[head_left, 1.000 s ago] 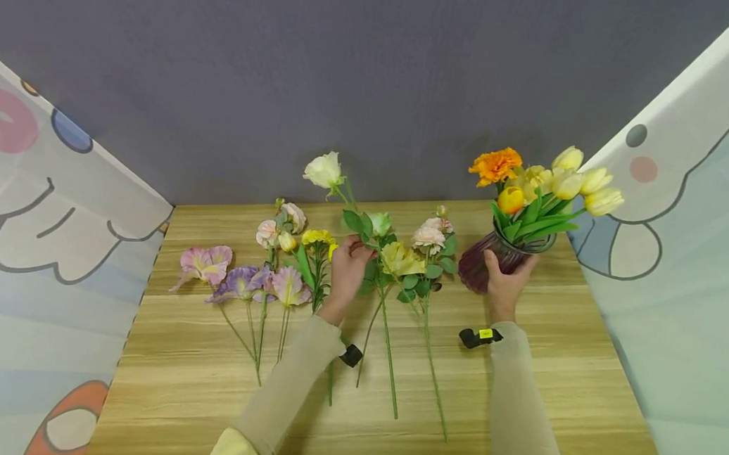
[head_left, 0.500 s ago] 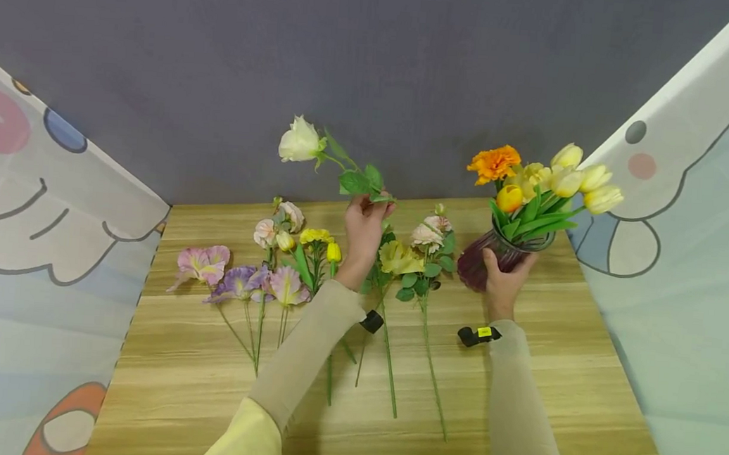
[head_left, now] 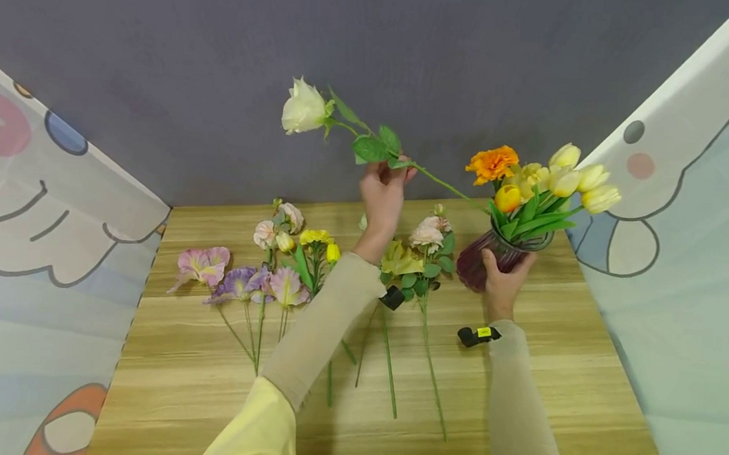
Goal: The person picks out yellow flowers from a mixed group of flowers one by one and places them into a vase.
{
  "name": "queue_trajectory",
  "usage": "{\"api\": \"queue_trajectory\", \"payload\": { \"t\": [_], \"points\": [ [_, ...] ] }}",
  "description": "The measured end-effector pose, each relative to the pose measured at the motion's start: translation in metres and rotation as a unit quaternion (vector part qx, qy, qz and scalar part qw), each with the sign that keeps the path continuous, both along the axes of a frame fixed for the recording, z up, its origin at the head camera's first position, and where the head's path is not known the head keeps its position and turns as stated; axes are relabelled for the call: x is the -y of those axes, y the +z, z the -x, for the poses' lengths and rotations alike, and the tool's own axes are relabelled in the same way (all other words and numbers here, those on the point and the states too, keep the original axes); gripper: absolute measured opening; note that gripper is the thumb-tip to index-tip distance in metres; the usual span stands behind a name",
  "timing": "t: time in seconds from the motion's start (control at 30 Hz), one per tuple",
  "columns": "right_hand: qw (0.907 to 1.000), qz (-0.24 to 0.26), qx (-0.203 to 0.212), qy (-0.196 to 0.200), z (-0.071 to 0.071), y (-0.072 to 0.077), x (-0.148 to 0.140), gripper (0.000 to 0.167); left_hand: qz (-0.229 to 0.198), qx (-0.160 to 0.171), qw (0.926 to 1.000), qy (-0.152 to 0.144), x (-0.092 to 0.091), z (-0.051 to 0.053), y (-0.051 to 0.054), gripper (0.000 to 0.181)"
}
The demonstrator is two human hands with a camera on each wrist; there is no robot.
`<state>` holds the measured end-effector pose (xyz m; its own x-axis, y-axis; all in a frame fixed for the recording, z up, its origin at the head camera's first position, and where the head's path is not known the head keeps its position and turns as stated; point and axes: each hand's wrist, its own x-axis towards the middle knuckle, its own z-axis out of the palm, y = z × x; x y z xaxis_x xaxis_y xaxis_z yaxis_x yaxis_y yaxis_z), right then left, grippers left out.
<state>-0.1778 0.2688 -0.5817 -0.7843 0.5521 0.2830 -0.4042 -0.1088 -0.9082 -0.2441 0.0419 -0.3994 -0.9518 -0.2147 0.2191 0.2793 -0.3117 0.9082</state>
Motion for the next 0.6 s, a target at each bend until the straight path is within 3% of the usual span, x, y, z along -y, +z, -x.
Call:
{"api": "queue_trajectory", "payload": {
  "t": [0.17, 0.33, 0.43, 0.6],
  "points": [
    [1.0000, 0.002, -0.002, 0.001, 0.001, -0.001, 0.001, 0.086, 0.028, -0.021, 0.9993, -0.007, -0.007, 0.000, 0.000, 0.021],
    [0.9998, 0.015, -0.007, 0.009, 0.002, -0.003, 0.002, 0.087, 0.108, -0.053, 0.9927, -0.013, -0.015, -0.008, -0.004, 0.020],
    [0.9994, 0.031, -0.004, 0.014, 0.002, -0.004, 0.002, 0.091, 0.176, -0.080, 0.9810, -0.011, -0.021, -0.012, -0.004, 0.020],
    [0.9995, 0.030, -0.004, 0.006, 0.003, -0.005, 0.000, 0.091, 0.278, -0.119, 0.9523, -0.040, -0.034, -0.018, 0.001, 0.018]
  ]
}}
